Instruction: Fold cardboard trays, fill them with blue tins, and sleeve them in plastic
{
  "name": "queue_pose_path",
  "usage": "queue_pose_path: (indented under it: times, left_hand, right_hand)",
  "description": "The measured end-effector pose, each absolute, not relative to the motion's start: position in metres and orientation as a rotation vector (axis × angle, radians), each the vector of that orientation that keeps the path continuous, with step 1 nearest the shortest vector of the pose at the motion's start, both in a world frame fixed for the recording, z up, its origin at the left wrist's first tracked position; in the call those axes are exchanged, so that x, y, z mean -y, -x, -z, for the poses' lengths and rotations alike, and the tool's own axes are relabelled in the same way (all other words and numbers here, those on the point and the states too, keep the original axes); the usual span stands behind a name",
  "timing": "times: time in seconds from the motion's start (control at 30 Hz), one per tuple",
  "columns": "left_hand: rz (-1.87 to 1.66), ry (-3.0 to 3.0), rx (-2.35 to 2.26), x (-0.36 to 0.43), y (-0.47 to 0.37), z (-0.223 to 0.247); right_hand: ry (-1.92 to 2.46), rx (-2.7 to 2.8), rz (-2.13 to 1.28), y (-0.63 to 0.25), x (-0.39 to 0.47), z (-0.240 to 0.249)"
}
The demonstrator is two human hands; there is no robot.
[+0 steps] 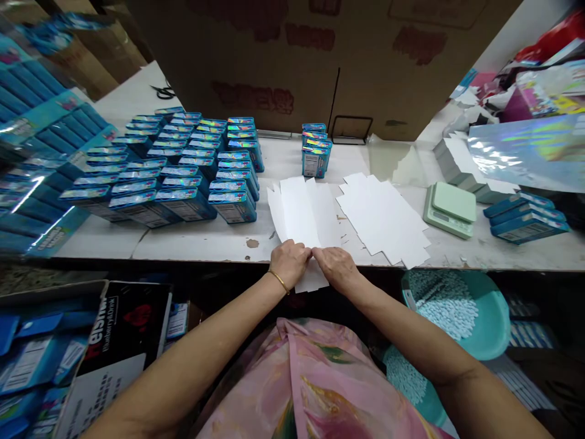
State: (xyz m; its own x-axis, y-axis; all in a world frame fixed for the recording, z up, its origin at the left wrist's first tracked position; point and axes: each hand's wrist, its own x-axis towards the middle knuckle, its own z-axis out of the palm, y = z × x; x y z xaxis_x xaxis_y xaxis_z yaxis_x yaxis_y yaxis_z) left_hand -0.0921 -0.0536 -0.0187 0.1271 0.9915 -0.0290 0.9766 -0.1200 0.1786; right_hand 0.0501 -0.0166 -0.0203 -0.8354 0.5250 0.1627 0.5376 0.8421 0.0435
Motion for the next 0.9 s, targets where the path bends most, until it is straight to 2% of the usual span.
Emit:
queue_pose_path:
  times: [0.1, 0.27, 0.37, 0.73, 0.9]
  left_hand:
    - [-0.157, -2.234, -1.959, 0.055, 0.092, 0.018]
    - [-0.172, -2.265, -1.914, 0.057, 0.093, 0.017]
    - [-0.182, -2.257, -1.926, 0.058, 0.095, 0.017]
    - [-0.051, -2.190, -1.874, 0.050, 0.095, 0.005]
    - [-0.011, -2.081, -1.856, 0.042, 0.098, 0.001]
  right_hand:
    - [0.766, 2.699, -0.090, -0.065, 0.020, 0.019]
    - [1.149, 2.111, -0.607, -0.079, 0.020, 0.021]
    - [1.136, 2.101, -0.847, -0.068, 0.023, 0.025]
    - [0.785, 2.810, -0.506, -0.081, 0.030, 0.037]
    - [0.759, 2.791, -0.259, -0.083, 0.026, 0.045]
